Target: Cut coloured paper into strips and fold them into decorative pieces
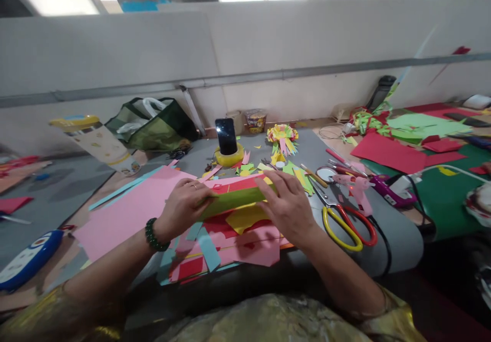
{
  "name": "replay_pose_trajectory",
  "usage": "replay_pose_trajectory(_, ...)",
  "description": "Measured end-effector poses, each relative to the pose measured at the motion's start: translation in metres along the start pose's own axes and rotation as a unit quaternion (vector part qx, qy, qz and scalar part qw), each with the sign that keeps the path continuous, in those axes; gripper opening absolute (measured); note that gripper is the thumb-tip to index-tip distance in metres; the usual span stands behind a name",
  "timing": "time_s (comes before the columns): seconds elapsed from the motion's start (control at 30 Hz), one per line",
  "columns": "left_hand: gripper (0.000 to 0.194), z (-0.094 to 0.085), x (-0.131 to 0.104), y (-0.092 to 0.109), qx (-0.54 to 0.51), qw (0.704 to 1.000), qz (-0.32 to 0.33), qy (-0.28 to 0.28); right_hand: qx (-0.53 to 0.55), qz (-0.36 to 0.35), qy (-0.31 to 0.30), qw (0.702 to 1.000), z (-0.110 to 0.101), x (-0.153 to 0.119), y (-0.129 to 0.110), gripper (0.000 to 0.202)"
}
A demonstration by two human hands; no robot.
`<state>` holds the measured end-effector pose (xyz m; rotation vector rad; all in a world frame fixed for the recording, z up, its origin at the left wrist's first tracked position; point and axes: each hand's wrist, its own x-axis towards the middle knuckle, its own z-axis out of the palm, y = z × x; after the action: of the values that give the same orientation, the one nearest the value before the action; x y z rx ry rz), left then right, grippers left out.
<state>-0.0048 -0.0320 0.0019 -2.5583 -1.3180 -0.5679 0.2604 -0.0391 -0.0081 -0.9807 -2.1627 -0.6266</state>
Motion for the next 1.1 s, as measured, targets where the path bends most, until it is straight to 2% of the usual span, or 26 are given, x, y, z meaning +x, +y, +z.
replay_pose_trajectory(0.07, 0.026, -0.010, -0.003, 0.004, 0.043, 0.998, 0.038, 0.040, 0.012, -0.032, 0.001, 0.999, 0.004, 0.012, -0.002, 0.011)
replay_pose_trajectory(0.2, 0.024, -0.025, -0.008, 0.008, 0.128, 0.981, 0.080, 0.120, 0.029, -0.089, 0.044, 0.995, 0.007, 0.025, -0.002, 0.020)
replay_pose_trajectory(0.3, 0.023, -0.028, -0.016, 0.008, 0.183, 0.963, 0.101, 0.168, 0.004, -0.117, 0.083, 0.990, 0.007, 0.027, -0.004, 0.022)
replay_pose_trajectory(0.4, 0.033, -0.020, -0.033, 0.010, 0.203, 0.964, 0.100, 0.138, -0.018, -0.143, 0.052, 0.988, 0.009, 0.020, -0.007, 0.026)
replay_pose_trajectory(0.57, 0.052, 0.004, -0.064, 0.011, 0.146, 0.984, 0.097, -0.021, 0.055, -0.201, -0.029, 0.978, 0.020, -0.004, -0.006, 0.028)
replay_pose_trajectory(0.63, 0.053, 0.010, -0.071, 0.011, 0.134, 0.986, 0.085, -0.053, 0.077, -0.205, -0.044, 0.975, 0.024, -0.012, -0.006, 0.028)
replay_pose_trajectory(0.77, 0.044, 0.010, -0.076, 0.015, 0.143, 0.986, 0.073, -0.046, 0.090, -0.220, -0.043, 0.970, 0.020, -0.021, -0.006, 0.028)
replay_pose_trajectory(0.93, 0.039, -0.004, -0.078, 0.029, 0.125, 0.989, 0.069, -0.028, 0.106, -0.203, -0.069, 0.971, -0.006, -0.017, -0.010, 0.031)
replay_pose_trajectory(1.0, 0.032, -0.008, -0.078, 0.033, 0.110, 0.990, 0.089, 0.000, 0.107, -0.202, -0.076, 0.971, -0.019, -0.013, -0.010, 0.030)
replay_pose_trajectory(1.1, 0.031, -0.018, -0.077, 0.038, 0.100, 0.987, 0.106, 0.070, 0.084, -0.191, -0.062, 0.976, -0.039, -0.008, -0.009, 0.031)
